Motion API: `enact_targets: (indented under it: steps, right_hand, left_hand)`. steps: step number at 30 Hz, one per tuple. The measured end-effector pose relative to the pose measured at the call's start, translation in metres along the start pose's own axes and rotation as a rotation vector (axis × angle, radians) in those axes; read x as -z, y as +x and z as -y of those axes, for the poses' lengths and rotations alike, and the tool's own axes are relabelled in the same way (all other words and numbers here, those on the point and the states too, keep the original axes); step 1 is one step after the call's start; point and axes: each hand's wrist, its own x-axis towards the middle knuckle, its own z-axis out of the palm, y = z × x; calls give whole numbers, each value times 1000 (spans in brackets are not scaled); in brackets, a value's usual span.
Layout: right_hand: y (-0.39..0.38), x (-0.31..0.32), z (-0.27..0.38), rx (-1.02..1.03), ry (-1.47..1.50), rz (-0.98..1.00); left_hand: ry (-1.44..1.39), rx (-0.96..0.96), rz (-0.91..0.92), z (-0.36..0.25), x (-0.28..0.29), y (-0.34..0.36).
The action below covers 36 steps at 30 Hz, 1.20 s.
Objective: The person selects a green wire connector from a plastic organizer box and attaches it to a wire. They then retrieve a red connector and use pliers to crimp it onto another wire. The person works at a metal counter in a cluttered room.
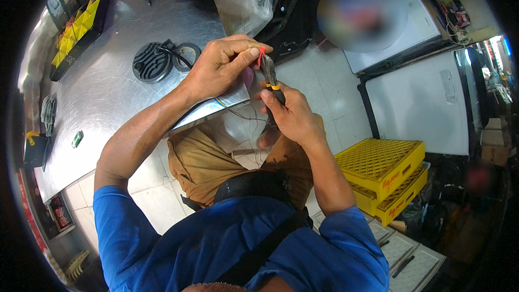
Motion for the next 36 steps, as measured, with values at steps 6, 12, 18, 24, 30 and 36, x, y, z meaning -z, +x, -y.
enact_targets:
  steps: [6,12,18,24,30,36]
  right_hand:
    - [2,-5,-4,96,-54,-89]
    - [4,-7,-5,150,-232,-179]
    - [4,-8,-3,135,-292,-210]
    - [3,-8,-2,119,-298,-210]
    - [4,-12,-7,82,-126,-132]
    - [-1,-15,-9,137,129,-82]
  left_hand:
    - [86,-11,8,-4,-1,0]
    - [129,39,19,-7,0,0]
    - [206,-100,-18,3,-2,-1]
    - [238,-96,10,-1,0,-1]
    - [194,-105,-3,3,-2,-1]
    - [153,-104,-40,1,-5,0]
